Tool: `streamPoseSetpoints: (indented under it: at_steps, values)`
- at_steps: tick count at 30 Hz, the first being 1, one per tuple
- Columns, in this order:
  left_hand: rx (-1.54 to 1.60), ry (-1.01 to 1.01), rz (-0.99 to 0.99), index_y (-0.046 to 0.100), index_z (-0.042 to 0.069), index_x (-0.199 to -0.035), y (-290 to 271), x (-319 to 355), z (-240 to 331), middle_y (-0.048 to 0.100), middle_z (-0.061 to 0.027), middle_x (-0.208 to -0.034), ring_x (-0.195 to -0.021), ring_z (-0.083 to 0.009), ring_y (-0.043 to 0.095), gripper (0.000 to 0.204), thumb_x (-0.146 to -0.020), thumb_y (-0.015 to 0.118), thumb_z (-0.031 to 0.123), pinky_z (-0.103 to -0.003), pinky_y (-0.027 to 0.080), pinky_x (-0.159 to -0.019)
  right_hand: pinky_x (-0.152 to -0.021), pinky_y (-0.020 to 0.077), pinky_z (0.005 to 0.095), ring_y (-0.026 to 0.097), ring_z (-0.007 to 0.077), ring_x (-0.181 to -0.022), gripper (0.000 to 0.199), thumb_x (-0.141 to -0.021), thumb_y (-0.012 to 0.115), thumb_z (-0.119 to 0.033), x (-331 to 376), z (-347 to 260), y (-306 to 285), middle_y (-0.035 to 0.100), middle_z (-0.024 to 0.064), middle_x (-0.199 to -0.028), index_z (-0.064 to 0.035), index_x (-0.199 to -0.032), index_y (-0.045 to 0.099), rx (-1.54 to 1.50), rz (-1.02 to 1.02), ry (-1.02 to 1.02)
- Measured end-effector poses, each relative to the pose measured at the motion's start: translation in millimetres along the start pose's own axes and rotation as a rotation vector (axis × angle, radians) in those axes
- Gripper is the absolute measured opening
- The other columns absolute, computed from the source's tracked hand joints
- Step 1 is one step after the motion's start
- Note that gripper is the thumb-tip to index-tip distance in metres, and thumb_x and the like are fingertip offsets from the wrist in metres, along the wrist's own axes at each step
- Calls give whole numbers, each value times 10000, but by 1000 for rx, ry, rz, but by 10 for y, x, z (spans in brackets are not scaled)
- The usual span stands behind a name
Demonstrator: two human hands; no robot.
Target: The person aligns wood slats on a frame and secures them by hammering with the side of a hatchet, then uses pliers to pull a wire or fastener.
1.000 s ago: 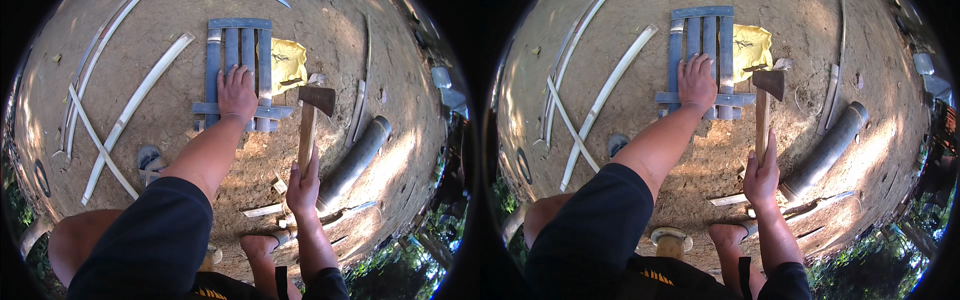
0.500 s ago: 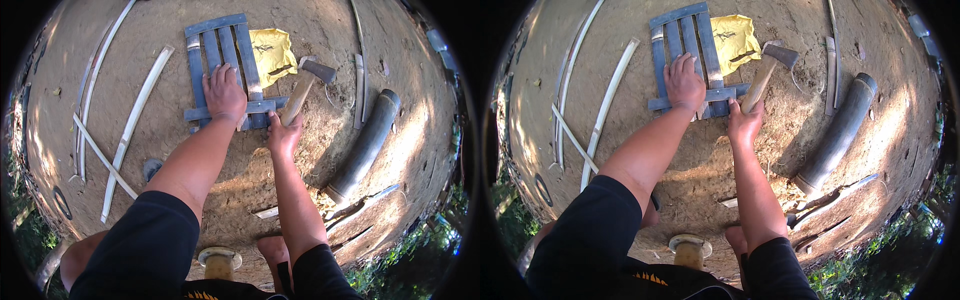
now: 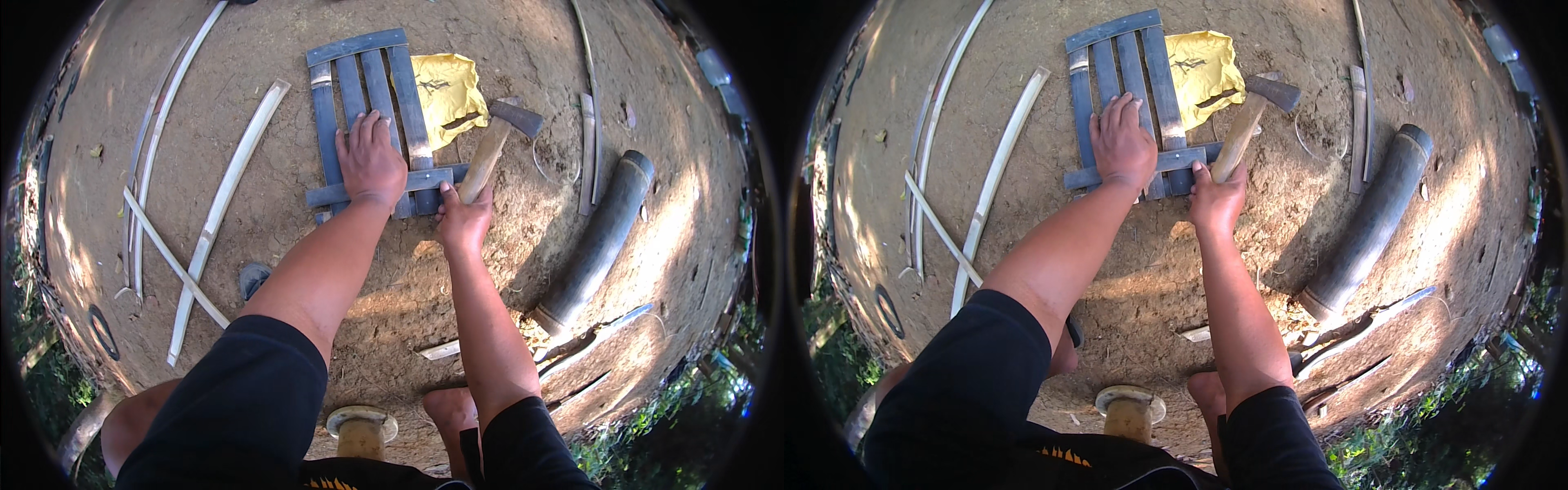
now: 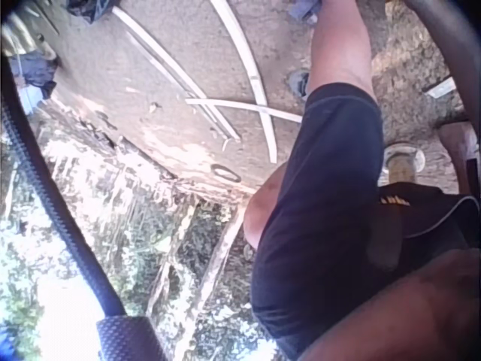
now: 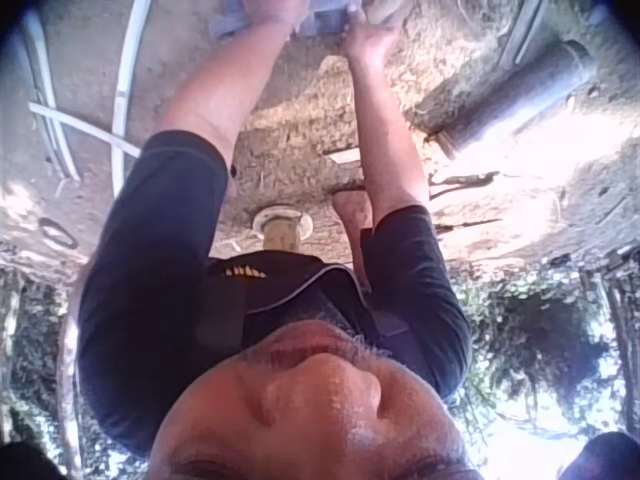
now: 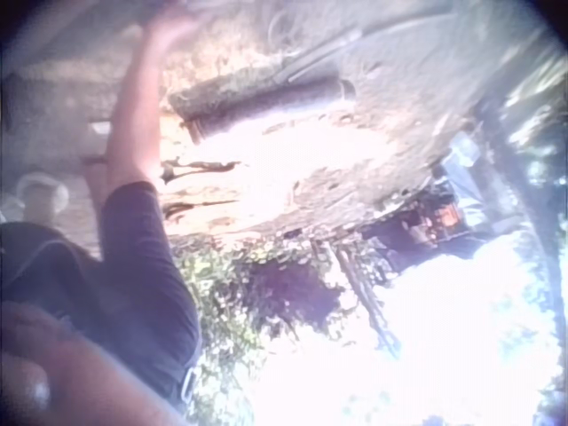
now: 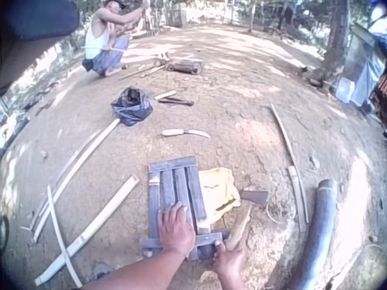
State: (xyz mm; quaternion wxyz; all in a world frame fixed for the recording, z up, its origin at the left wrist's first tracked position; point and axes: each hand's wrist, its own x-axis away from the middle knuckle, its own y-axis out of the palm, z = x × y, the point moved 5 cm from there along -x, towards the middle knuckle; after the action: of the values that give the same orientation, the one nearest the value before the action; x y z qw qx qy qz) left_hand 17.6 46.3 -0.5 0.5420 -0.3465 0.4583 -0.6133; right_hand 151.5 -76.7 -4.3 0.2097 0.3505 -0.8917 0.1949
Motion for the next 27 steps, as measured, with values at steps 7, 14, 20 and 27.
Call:
streamPoseSetpoints:
  at_steps: [7, 14, 20, 27]
  values:
    - [-1, 22, -6, 586, 84, -1343, 11, 31, -2, 520, -73, -1488, -1460, -249, 389, 445, -905, 511, 118, -541, 206, -1234, -442, 455, 249, 550, 94, -560, 347, -913, 754, -60, -7, 28, -9, 611, 41, -804, -42, -1120, 476, -39, -22, 32]
    - [0, 13, -3, 613, 75, -1315, -31, 36, 21, 543, -76, -1471, -1446, -250, 413, 397, -941, 506, 153, -544, 179, -1247, -445, 461, 251, 559, 96, -556, 326, -909, 751, -46, -51, 54, -27, 637, 54, -821, -46, -1095, 484, -27, -49, 28]
    - [-4, 40, 70, 646, 83, -1253, -30, 44, -8, 594, -61, -1414, -1402, -240, 469, 374, -908, 511, 130, -547, 232, -1220, -448, 478, 255, 566, 100, -561, 357, -920, 752, -77, -56, 56, 0, 634, 56, -820, -26, -1162, 494, 52, -63, 20]
    - [-24, 41, 21, 650, 83, -1286, -28, 52, -6, 575, -62, -1447, -1415, -228, 460, 381, -944, 505, 166, -542, 201, -1234, -455, 480, 253, 561, 98, -562, 350, -930, 734, -62, -22, 7, -4, 622, 49, -821, -20, -1182, 493, -13, -75, 35]
